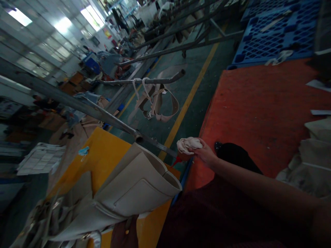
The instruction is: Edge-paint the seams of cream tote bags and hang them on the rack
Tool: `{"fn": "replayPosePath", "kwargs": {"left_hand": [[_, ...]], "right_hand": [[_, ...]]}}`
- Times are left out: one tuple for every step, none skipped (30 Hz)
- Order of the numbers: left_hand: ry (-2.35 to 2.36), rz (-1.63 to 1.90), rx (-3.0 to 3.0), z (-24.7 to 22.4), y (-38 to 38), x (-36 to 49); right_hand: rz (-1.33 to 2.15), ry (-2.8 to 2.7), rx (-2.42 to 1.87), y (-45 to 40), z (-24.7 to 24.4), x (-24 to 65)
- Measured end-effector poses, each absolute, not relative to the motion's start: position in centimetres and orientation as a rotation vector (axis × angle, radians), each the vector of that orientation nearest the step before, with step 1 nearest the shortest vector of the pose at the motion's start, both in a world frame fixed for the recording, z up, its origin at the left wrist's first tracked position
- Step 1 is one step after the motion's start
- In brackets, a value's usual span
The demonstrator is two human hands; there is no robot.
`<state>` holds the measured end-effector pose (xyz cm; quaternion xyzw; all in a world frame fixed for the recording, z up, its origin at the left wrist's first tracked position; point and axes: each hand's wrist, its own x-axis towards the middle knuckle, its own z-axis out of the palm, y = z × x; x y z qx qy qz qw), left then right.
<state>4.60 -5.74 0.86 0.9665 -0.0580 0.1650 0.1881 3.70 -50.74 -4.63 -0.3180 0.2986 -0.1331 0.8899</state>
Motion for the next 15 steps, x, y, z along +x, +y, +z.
{"fn": "replayPosePath", "kwargs": {"left_hand": [[-0.192,0.477,2.707,0.9,-5.9,4.6],[-0.211,0.488,2.695,1.0,-6.1,4.7],[-0.222,0.496,2.689,1.1,-6.2,4.7],[-0.225,0.508,2.686,1.1,-6.3,4.8],[-0.22,0.522,2.685,1.0,-6.3,4.8],[-0.207,0.533,2.687,0.9,-6.3,4.8],[-0.186,0.542,2.691,0.8,-6.1,4.9],[-0.163,0.527,2.698,0.7,-5.9,4.9],[-0.134,0.501,2.705,0.5,-5.6,4.9],[-0.101,0.47,2.709,0.3,-5.3,4.9],[-0.066,0.441,2.708,0.1,-5.0,4.9],[-0.034,0.414,2.704,-0.1,-4.7,4.9],[-0.004,0.402,2.699,-0.2,-4.4,5.0],[0.016,0.394,2.699,-0.3,-4.2,5.0],[0.028,0.392,2.705,-0.5,-4.0,5.0]], "right_hand": [[-0.27,0.599,-0.661,-51.0,-4.5,3.6],[-0.262,0.579,-0.668,-51.1,-4.4,3.6],[-0.252,0.56,-0.681,-51.2,-4.3,3.7],[-0.24,0.544,-0.696,-51.2,-4.2,3.7],[-0.228,0.532,-0.708,-51.2,-4.2,3.9],[-0.218,0.521,-0.716,-51.1,-4.1,4.0],[-0.212,0.511,-0.718,-50.9,-4.1,4.2],[-0.211,0.503,-0.714,-50.8,-4.1,4.5],[-0.215,0.5,-0.707,-50.6,-4.1,4.7],[-0.219,0.5,-0.701,-50.4,-4.1,5.0],[-0.222,0.502,-0.697,-50.2,-4.1,5.2],[-0.228,0.504,-0.695,-50.0,-4.2,5.5],[-0.232,0.502,-0.695,-49.9,-4.3,5.7],[-0.233,0.496,-0.695,-49.8,-4.4,5.9],[-0.234,0.49,-0.697,-49.7,-4.5,6.0]]}}
